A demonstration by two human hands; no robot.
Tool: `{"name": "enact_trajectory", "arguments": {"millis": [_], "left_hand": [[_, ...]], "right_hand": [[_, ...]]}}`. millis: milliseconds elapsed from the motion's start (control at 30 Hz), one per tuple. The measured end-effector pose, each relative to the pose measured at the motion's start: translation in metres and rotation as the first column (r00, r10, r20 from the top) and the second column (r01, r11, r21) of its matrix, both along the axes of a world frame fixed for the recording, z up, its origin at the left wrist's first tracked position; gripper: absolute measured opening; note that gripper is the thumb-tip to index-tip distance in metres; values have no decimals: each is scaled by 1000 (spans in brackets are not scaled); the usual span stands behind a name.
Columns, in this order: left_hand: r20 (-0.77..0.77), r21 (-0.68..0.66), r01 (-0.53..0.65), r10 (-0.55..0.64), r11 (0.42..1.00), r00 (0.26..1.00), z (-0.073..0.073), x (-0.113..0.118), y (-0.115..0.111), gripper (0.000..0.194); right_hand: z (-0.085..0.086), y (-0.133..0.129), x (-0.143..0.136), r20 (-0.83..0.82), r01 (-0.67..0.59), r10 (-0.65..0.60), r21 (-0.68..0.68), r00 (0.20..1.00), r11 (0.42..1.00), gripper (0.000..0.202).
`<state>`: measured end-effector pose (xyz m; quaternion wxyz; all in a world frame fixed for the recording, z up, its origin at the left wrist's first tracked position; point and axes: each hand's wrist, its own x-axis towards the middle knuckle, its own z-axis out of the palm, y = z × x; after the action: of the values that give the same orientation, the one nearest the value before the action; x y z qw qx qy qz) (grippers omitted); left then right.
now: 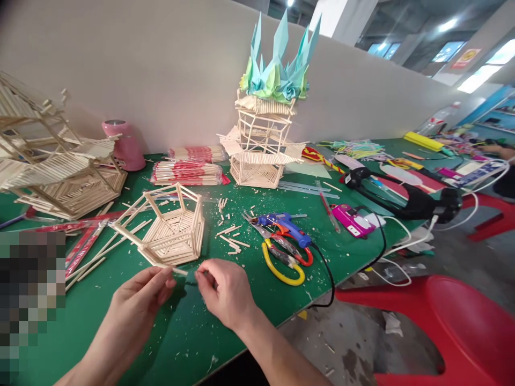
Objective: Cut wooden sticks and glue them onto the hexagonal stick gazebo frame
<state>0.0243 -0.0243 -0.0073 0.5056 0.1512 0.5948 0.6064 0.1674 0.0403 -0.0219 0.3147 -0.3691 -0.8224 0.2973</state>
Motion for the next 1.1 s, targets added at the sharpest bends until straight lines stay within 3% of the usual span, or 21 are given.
{"name": "enact_trajectory", "arguments": {"millis": [67, 133, 167, 267, 333, 500, 600, 700, 833, 1100], "left_hand": [[-364, -31, 153, -153, 988, 919, -1, -9, -6, 29], [-683, -62, 274, -241, 960, 690, -2, -18, -8, 26], [-807, -94, 323, -262, 942, 529, -4, -22, -7, 26], [-960, -234, 376, -274, 897, 55, -8, -29, 0, 30], [-955, -296, 352, -279, 888, -98, -12, -31, 2, 30], [-945, -310, 303, -257, 901, -203, -12, -46, -8, 31], [-915, -246, 206, -157, 947, -371, -5, -74, -17, 31], [-832, -299, 26, -247, 954, -497, 3, -108, -19, 31], [-734, -448, -61, -406, 892, -544, 5, -131, -11, 29], [-750, -413, -74, -385, 908, -539, -4, -133, 2, 29]], "right_hand": [[-2, -3, 4, 17, -1, 1, 15, 1000, 1000, 14], [-3, -3, 7, 22, 16, -17, 24, 1000, 1000, 14], [-3, -2, 9, 22, 25, -25, 27, 999, 999, 13], [-3, 0, 11, 20, 35, -36, 32, 999, 999, 12], [-3, 0, 11, 16, 33, -33, 32, 999, 999, 12], [-8, -1, 10, -7, 35, -35, 34, 999, 999, 11], [-10, -1, 9, -30, 37, -36, 43, 999, 998, 11], [-11, -2, 8, -46, 37, -34, 56, 998, 998, 11], [-12, -3, 6, -46, 28, -25, 65, 999, 998, 11], [-14, -2, 6, -33, 20, -18, 58, 999, 998, 10]]}}
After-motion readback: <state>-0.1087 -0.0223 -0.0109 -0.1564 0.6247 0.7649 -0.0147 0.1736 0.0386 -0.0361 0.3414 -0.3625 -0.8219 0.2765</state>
